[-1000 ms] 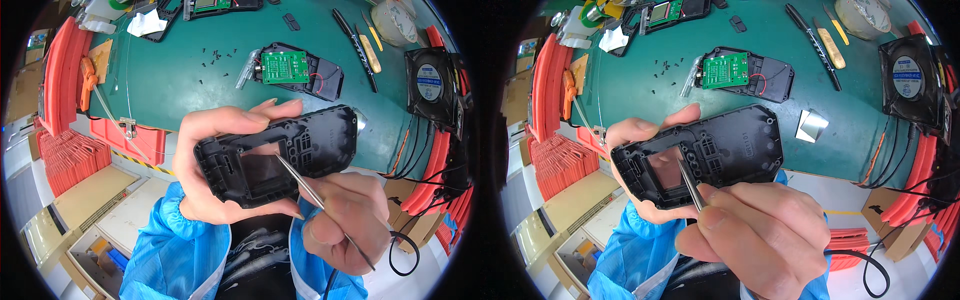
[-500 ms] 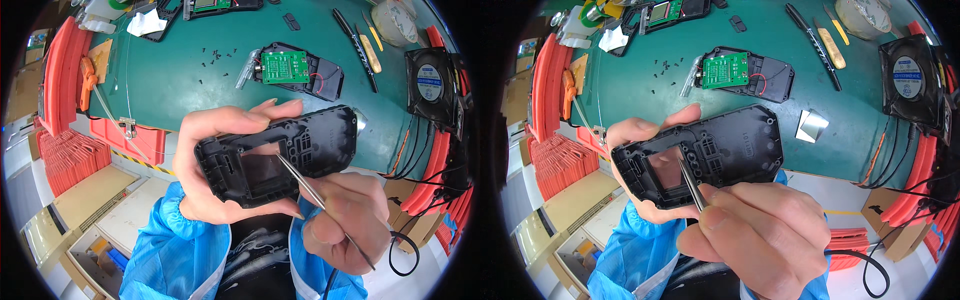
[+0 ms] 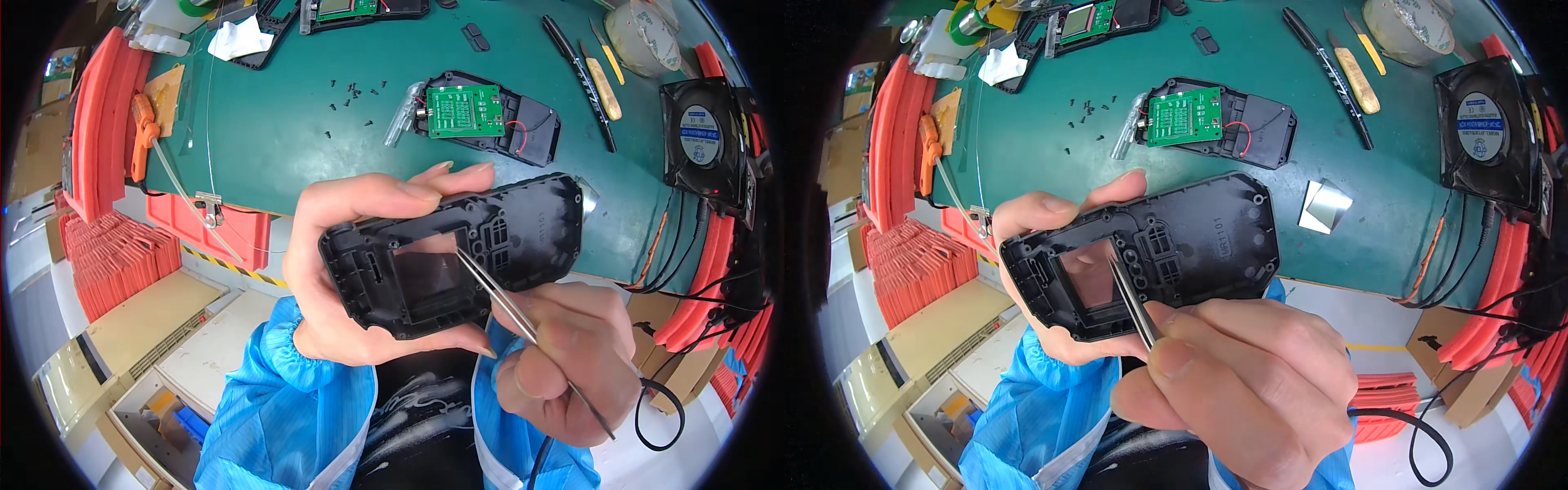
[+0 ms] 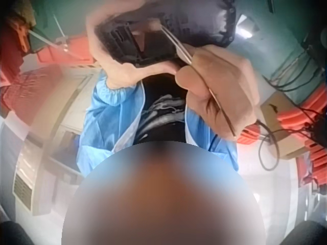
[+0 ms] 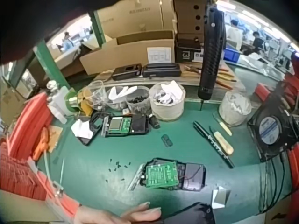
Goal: Assembling the internal components of a handheld electronic device, including the PCB and screen.
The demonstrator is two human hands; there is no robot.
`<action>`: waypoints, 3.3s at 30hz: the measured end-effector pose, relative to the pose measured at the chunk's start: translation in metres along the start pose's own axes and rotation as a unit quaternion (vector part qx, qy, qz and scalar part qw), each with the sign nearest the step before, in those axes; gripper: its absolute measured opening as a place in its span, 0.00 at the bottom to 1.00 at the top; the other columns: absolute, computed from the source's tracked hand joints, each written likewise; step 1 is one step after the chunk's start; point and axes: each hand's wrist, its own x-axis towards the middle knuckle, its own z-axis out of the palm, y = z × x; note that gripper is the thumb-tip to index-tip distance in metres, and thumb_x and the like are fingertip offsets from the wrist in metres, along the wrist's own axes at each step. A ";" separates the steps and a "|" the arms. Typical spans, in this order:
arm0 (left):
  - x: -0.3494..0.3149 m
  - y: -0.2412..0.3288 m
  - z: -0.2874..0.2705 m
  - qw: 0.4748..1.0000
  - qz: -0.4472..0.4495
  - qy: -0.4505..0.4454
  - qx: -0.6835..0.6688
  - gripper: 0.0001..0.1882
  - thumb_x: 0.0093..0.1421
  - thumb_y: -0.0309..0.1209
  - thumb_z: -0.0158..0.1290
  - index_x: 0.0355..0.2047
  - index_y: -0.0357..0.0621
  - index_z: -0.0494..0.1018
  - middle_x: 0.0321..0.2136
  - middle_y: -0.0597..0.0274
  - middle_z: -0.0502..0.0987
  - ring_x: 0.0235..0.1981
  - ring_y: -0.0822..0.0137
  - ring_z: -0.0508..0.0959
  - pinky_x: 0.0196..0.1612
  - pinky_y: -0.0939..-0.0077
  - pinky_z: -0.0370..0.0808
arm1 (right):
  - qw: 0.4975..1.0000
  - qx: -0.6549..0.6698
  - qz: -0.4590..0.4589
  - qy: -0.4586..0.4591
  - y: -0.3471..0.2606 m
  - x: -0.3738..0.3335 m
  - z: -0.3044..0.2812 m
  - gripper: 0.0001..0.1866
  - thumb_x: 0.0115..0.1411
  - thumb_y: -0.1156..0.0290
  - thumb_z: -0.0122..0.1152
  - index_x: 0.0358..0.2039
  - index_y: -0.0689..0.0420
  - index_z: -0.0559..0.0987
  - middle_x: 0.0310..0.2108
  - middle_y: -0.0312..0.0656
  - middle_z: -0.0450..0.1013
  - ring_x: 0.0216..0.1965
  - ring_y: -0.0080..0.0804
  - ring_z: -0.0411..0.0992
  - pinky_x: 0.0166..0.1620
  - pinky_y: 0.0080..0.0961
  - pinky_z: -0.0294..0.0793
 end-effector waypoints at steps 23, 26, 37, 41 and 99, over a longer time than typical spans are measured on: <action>0.004 0.000 0.000 1.000 0.014 -0.011 0.000 0.53 0.31 0.29 0.77 0.53 0.44 0.52 0.54 0.21 0.63 0.53 0.39 0.72 0.53 0.45 0.73 | 0.982 -0.074 0.002 -0.171 -0.006 0.015 -0.018 0.24 0.61 0.54 0.59 0.24 0.68 0.76 0.23 0.48 0.77 0.23 0.35 0.72 0.27 0.27 0.71; 0.003 0.000 0.001 1.000 0.012 -0.011 -0.002 0.53 0.31 0.30 0.77 0.53 0.45 0.52 0.54 0.22 0.63 0.53 0.39 0.72 0.53 0.44 0.73 | 0.986 -0.069 -0.001 -0.149 -0.005 0.013 -0.016 0.23 0.62 0.55 0.59 0.25 0.67 0.75 0.23 0.48 0.77 0.23 0.35 0.72 0.27 0.27 0.71; 0.003 0.000 0.001 1.000 0.011 -0.006 0.001 0.53 0.31 0.30 0.77 0.53 0.45 0.53 0.54 0.21 0.63 0.53 0.39 0.72 0.53 0.44 0.73 | 0.985 -0.046 -0.014 -0.165 -0.003 0.014 -0.018 0.21 0.62 0.57 0.59 0.27 0.67 0.74 0.23 0.50 0.77 0.23 0.35 0.72 0.27 0.27 0.71; 0.002 -0.001 0.001 1.000 0.017 0.000 0.003 0.53 0.31 0.30 0.77 0.53 0.45 0.53 0.54 0.20 0.63 0.53 0.40 0.72 0.54 0.45 0.73 | 0.995 -0.026 -0.004 -0.100 -0.002 0.007 -0.011 0.23 0.62 0.56 0.59 0.25 0.67 0.74 0.23 0.50 0.77 0.23 0.35 0.73 0.26 0.26 0.72; 0.006 -0.006 0.002 0.999 0.027 -0.014 -0.023 0.50 0.33 0.26 0.76 0.51 0.44 0.53 0.54 0.19 0.62 0.53 0.40 0.72 0.50 0.48 0.76 | 0.996 0.007 0.075 -0.055 0.000 0.004 -0.003 0.26 0.66 0.52 0.51 0.24 0.65 0.71 0.20 0.50 0.75 0.17 0.26 0.68 0.20 0.18 0.64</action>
